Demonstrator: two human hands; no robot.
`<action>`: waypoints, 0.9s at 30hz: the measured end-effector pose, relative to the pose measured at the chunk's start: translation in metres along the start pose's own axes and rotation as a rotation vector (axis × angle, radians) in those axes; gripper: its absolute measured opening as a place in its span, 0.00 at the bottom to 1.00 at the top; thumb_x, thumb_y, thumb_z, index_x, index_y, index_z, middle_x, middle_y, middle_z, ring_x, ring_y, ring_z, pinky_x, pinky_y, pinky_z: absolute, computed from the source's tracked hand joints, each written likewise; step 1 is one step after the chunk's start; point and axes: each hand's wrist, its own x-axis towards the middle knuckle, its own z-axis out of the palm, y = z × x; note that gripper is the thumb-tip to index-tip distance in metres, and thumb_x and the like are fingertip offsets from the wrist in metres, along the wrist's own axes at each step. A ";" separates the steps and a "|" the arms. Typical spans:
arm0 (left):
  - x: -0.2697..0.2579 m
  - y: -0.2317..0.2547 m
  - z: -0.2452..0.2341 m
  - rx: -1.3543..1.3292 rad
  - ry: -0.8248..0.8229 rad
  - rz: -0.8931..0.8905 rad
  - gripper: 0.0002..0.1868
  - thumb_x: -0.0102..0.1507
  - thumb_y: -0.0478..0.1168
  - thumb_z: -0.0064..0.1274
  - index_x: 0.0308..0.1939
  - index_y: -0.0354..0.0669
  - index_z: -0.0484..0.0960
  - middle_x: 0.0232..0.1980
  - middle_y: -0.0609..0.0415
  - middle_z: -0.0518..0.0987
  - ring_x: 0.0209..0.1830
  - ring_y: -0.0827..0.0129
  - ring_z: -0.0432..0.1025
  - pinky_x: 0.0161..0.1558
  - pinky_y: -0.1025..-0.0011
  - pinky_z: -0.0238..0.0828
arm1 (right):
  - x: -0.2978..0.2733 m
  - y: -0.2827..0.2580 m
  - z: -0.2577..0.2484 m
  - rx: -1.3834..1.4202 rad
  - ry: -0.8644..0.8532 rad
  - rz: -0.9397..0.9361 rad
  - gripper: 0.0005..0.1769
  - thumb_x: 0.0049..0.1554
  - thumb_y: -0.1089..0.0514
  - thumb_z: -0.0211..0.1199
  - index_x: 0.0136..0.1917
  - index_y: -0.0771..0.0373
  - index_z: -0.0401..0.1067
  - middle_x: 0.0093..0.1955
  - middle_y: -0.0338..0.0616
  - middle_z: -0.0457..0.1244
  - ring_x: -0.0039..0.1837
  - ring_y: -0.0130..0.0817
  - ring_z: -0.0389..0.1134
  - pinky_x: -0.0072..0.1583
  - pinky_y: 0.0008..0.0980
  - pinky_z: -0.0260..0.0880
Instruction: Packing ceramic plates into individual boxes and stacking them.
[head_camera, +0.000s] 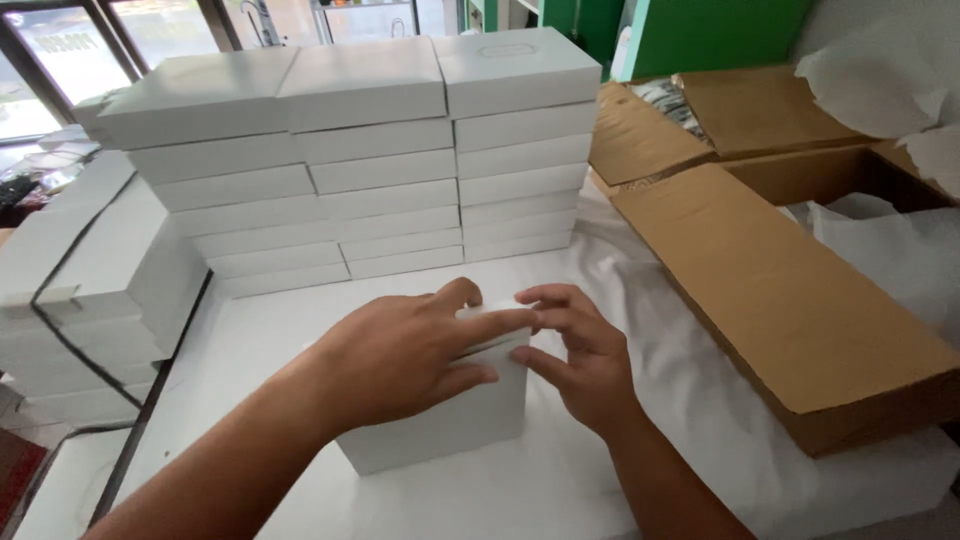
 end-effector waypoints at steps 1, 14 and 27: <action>0.003 -0.003 0.004 -0.001 -0.006 0.005 0.33 0.67 0.54 0.50 0.76 0.81 0.57 0.55 0.57 0.71 0.29 0.52 0.76 0.27 0.52 0.74 | -0.001 0.003 0.000 -0.001 0.006 0.005 0.14 0.53 0.66 0.71 0.53 0.58 0.76 0.62 0.48 0.65 0.61 0.36 0.66 0.57 0.30 0.70; 0.019 0.000 0.002 0.062 0.043 0.093 0.23 0.67 0.47 0.48 0.66 0.70 0.65 0.57 0.60 0.72 0.19 0.54 0.74 0.14 0.55 0.73 | -0.001 0.008 -0.005 -0.035 -0.020 -0.111 0.10 0.56 0.63 0.69 0.51 0.60 0.72 0.61 0.50 0.66 0.62 0.42 0.68 0.66 0.40 0.69; 0.025 -0.008 0.011 0.528 0.272 0.362 0.16 0.64 0.43 0.53 0.53 0.60 0.65 0.34 0.57 0.66 0.03 0.69 0.54 0.02 0.68 0.58 | -0.002 0.007 -0.008 -0.048 -0.035 -0.057 0.11 0.55 0.64 0.70 0.51 0.58 0.74 0.62 0.47 0.66 0.55 0.37 0.68 0.62 0.35 0.71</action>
